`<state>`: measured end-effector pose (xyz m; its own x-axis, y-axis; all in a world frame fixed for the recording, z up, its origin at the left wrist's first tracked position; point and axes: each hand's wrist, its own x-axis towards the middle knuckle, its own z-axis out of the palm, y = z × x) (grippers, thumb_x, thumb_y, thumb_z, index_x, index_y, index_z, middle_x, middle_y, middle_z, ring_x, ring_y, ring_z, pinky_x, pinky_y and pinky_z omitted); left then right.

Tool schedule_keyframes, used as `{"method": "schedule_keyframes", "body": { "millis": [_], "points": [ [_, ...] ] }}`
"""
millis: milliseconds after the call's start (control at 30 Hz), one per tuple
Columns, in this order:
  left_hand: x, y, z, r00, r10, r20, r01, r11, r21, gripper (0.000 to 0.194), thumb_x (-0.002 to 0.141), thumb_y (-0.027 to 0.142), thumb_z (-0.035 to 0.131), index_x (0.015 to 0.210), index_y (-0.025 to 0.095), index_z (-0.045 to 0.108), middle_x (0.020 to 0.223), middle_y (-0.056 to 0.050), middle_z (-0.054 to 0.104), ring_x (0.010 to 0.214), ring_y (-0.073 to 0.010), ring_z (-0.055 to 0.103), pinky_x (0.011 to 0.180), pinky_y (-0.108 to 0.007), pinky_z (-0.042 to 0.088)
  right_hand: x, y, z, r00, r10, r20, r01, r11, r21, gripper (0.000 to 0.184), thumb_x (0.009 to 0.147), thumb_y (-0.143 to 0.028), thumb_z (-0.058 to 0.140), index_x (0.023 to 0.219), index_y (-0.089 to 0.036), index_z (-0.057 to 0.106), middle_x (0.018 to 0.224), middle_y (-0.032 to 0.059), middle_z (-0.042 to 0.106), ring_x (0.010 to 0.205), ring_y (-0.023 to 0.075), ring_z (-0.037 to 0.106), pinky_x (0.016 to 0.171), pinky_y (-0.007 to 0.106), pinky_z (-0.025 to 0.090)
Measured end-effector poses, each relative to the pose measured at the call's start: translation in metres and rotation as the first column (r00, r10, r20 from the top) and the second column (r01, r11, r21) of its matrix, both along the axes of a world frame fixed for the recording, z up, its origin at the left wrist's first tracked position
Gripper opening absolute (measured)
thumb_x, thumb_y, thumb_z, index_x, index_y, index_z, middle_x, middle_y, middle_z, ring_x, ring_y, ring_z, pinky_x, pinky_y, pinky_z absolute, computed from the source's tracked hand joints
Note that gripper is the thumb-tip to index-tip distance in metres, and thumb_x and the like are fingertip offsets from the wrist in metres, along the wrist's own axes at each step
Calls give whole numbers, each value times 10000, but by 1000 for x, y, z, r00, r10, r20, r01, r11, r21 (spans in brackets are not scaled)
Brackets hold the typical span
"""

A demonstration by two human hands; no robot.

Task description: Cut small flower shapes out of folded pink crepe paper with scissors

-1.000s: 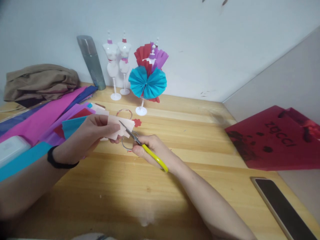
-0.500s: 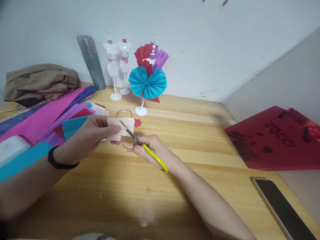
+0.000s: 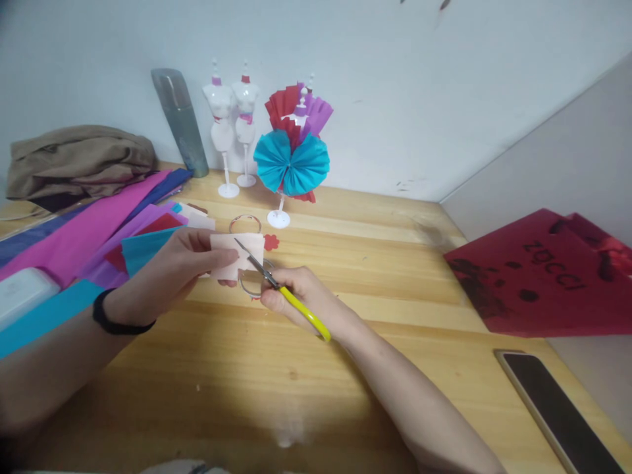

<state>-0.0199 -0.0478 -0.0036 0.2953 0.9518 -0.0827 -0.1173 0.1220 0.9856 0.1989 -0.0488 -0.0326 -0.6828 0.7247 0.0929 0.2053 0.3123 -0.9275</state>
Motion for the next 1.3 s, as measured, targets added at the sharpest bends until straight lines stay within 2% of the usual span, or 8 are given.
{"method": "schedule_keyframes", "body": {
  "millis": [233,600,800,1300],
  "points": [
    [-1,-1,1,1000,-15,-24,15,1000,9,209,708,294,751,573,142,701,549,-24,657,516,-102,555,534,-222,429,0,-2,0,1000,-8,-1,8,999,-33,466,909,-604,534,789,-156,577,659,-18,457,567,98,393,516,227,325],
    [-1,-3,6,999,-15,-40,15,1000,6,215,722,281,738,558,148,695,550,-25,660,519,-99,554,537,-217,428,0,4,-5,999,7,38,-9,997,73,492,921,-603,507,724,-157,565,600,-41,390,534,90,327,505,229,297],
    [0,-2,6,1000,-5,-29,4,1000,-9,190,709,275,749,578,144,705,551,-23,663,519,-101,561,538,-216,443,-1,4,-5,1000,8,0,-8,994,106,469,931,-568,513,734,-148,585,593,-42,398,522,85,319,502,224,303],
    [0,-2,6,999,-3,-48,4,1000,17,235,707,320,759,564,147,688,556,-28,662,522,-107,562,536,-224,437,0,4,-5,1000,0,-3,0,997,74,446,927,-561,519,734,-162,573,603,-44,383,536,94,312,514,237,297]
  ]
}}
